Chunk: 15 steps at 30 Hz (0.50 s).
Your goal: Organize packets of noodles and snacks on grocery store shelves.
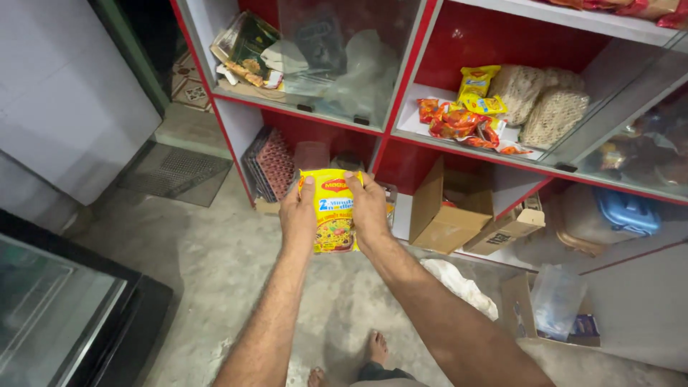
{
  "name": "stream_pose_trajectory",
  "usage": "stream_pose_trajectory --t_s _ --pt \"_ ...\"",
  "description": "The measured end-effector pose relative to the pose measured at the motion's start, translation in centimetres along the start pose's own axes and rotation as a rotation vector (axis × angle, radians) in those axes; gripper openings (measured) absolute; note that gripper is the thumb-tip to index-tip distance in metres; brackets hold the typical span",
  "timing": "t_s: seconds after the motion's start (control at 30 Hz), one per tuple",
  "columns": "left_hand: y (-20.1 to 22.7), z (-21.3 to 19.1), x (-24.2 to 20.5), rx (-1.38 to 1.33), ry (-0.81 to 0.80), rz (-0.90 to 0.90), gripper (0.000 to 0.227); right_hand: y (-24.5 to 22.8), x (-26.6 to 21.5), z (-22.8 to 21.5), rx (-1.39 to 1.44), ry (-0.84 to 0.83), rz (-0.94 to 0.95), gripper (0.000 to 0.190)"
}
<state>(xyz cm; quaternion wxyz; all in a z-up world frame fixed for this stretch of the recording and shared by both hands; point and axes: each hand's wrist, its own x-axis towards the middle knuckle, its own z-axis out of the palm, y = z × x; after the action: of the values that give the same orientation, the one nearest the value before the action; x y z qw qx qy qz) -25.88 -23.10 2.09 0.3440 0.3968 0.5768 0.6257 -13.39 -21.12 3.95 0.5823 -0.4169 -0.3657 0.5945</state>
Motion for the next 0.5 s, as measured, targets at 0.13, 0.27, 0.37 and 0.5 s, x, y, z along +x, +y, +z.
stream_pose_trajectory --t_s 0.13,0.27,0.37,0.5 --pt "1.5 -1.1 -1.3 -0.155 0.022 -0.056 0.042 -0.2 -0.8 0.6 -0.044 -0.094 -0.026 0.023" --pt "3.5 -2.4 -2.5 -0.127 0.103 -0.061 0.042 -4.0 -4.8 3.3 -0.296 -0.201 0.058 0.039" --pt "3.0 -3.9 -2.5 -0.111 0.166 0.04 0.042 -5.0 -7.2 4.3 -0.432 -0.303 0.158 0.055" --pt "5.5 -5.4 -3.9 0.022 0.304 0.095 0.04 -0.4 -5.8 2.1 -0.359 -0.601 -0.001 0.06"
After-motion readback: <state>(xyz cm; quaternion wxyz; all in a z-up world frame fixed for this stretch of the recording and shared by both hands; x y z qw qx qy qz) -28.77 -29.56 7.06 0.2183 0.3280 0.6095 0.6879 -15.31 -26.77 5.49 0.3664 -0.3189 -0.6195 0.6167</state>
